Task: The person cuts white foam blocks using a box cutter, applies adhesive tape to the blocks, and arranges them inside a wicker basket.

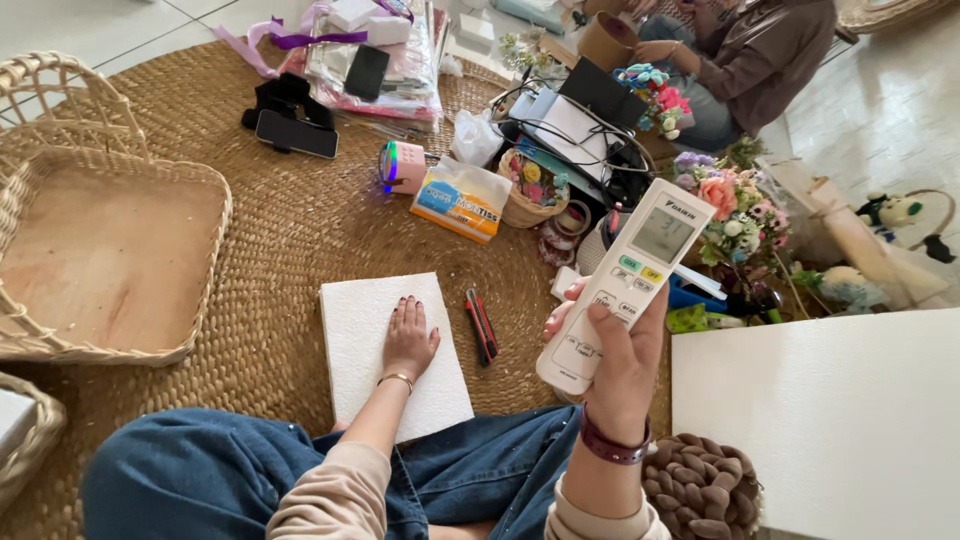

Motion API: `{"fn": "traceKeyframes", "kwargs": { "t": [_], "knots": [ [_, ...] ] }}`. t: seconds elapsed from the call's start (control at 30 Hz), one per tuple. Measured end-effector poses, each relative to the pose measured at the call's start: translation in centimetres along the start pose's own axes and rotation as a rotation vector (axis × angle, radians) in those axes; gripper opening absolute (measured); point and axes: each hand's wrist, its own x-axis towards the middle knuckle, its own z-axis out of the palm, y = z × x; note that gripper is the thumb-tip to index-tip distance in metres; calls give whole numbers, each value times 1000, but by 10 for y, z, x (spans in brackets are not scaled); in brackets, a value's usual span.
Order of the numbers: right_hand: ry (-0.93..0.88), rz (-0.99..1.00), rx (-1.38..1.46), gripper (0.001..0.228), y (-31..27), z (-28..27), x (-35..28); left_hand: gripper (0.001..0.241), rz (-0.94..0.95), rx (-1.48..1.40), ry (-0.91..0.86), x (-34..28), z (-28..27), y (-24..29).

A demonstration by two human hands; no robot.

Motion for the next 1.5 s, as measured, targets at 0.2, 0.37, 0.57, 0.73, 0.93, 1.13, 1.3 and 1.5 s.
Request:
{"fn": "traceKeyframes", "kwargs": {
  "t": [0.2,0.37,0.57,0.73,0.93,1.13,1.3,1.5],
  "knots": [
    [-4,15,30,61,3,6,0,64,-12,-13,-34,0,3,0],
    [4,23,26,59,0,7,3,65,-4,-6,-17,-3,5,-2],
    [35,65,27,62,-1,-2,10,63,-4,-13,-59,-2,4,-3],
    [106,136,1,65,17,-28,14,62,21,6,7,-4,3,-3],
    [332,681,109,51,97,-109,22,68,46,63,95,3,-8,1],
    [439,922,521,62,154,-195,14,68,53,110,85,0,2,-3],
    [513,929,398,22,149,-217,32,60,8,73,-65,-1,-1,-2],
    [267,387,258,34,91,-189,31,58,-13,94,-256,-5,0,-11]
  ]
}}
